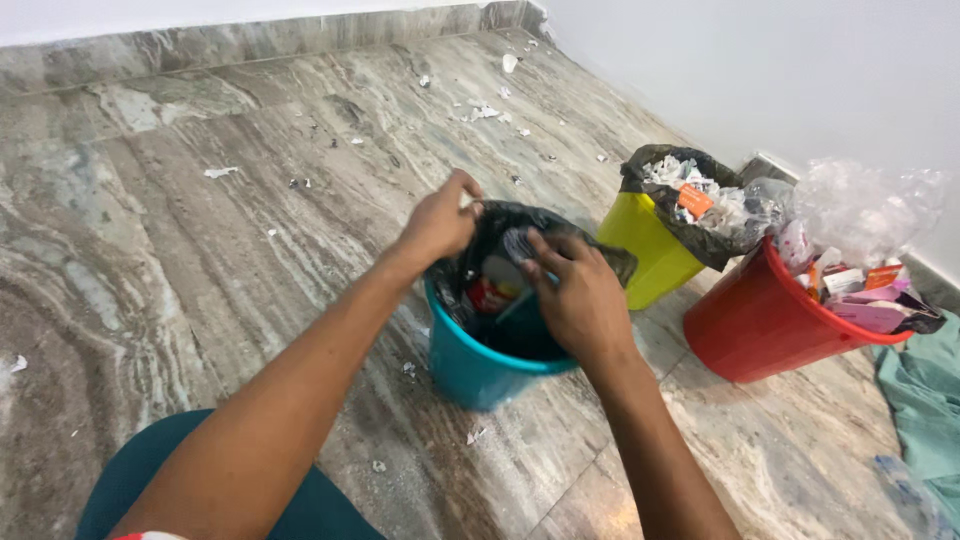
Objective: The person sits on the floor and sorts various items into a black trash bag placed inside a teal bucket. They handle plastic bottles, a plastic container, a black rectangular object, and small debris, placing them into the bag one by one.
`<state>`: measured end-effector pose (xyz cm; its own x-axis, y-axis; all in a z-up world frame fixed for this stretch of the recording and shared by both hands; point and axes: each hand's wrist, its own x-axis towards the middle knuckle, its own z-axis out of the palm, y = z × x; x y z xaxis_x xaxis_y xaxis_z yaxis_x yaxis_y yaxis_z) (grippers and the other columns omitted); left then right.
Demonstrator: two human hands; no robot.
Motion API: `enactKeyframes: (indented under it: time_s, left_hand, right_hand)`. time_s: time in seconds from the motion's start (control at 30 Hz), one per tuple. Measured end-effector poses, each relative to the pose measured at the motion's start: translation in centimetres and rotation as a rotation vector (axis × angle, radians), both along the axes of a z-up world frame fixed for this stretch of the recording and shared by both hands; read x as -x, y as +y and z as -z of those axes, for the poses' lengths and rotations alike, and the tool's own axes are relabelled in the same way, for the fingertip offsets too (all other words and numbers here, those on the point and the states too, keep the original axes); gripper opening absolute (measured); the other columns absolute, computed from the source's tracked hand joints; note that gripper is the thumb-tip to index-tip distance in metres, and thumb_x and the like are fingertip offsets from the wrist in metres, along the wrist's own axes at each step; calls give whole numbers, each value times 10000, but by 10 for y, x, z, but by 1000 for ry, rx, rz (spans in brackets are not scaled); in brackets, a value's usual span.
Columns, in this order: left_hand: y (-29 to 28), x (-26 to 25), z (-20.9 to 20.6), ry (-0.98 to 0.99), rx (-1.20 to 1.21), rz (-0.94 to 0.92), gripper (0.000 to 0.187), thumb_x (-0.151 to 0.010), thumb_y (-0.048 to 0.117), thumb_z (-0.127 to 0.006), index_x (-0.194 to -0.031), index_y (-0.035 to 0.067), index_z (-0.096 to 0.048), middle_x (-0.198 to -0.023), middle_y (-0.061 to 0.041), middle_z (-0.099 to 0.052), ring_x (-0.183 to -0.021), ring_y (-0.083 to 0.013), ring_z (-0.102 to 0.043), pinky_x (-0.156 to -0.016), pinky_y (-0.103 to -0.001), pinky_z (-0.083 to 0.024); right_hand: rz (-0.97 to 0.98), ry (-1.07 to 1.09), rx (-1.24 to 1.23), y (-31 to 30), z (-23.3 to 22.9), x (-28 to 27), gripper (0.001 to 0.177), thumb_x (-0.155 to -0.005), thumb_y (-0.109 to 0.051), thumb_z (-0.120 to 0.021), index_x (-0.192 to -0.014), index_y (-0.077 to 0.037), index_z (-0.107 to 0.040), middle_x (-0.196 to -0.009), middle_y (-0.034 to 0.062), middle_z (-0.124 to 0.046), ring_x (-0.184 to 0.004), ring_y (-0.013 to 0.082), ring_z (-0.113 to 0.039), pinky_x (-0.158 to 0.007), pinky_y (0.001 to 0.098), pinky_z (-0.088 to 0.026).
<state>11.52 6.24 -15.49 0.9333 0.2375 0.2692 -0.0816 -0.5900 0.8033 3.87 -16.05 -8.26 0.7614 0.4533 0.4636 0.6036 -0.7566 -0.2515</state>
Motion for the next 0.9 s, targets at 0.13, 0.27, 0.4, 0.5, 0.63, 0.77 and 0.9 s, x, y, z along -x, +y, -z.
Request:
enactKeyframes:
  time_s: [0.13, 0.27, 0.4, 0.5, 0.63, 0.77, 0.9]
  left_hand:
    - [36, -21, 25, -37, 295, -136, 245, -922, 222, -735, -1109, 128, -608, -883, -174, -670, -811, -299, -668, -709, -432, -550]
    - [69, -41, 44, -217, 576, -205, 221, -938, 179, -718, -1118, 86, -630, -940, -95, -664, -853, -204, -651, -746, -362, -543]
    - [73, -35, 31, -284, 425, -521, 319, -965, 240, -732, -1185, 78, -568, -1026, -109, -687, -950, -266, -682, -854, -387, -518]
    - [55, -6, -4, -516, -561, -1126, 575, -817, 497, -789, -1187, 140, -532, -1034, -180, -692, -961, -412, -660, -698, -578, -523]
    - [-17, 32, -50, -833, -266, -357, 153, -1076, 110, -729, -1196, 85, -636, -1121, -142, -709, -1087, -346, -676, -941, -463, -516]
    - [-150, 6, -63, -731, -190, 353, 63, -904, 133, -711, -942, 97, -745, -943, -128, -749, -937, -339, -712, -856, -498, -544]
    - [-242, -48, -40, -311, -730, 385, 622, -720, 76, -696, -1334, 105, -598, -1393, -180, -547, -1348, -336, -443, -1094, -628, -320]
  right_hand:
    - [33, -113, -21, -20, 16, -10, 644, -1032, -350, -612, -1577, -56, -436, -1578, 283, -356, -1400, 494, -390, -1108, 623, -316]
    - [261, -135, -22, -97, 26, -55, 639, -961, -434, -698, -1488, -123, -515, -1621, 222, -379, -1485, 424, -355, -1209, 584, -298]
    - [563, -252, 208, -199, 34, -102, 840, -790, -387, -826, -1481, -39, -499, -1545, 271, -420, -1449, 482, -308, -1136, 632, -234]
    - [645, -289, 334, -266, 47, -114, 854, -737, -292, -817, -1480, -23, -495, -1532, 203, -473, -1448, 454, -362, -1139, 641, -261]
    - [574, -325, 383, -310, 58, -128, 661, -830, -180, -742, -1466, -121, -570, -1540, 95, -536, -1441, 384, -437, -1165, 649, -297]
    - [499, -354, 379, -314, 62, -136, 467, -890, -179, -733, -1342, -121, -633, -1355, 107, -642, -1376, 394, -493, -1071, 695, -285]
    - [474, -358, 386, -314, 62, -132, 350, -910, -146, -721, -1249, -101, -645, -1184, 113, -720, -1318, 385, -546, -1079, 680, -305]
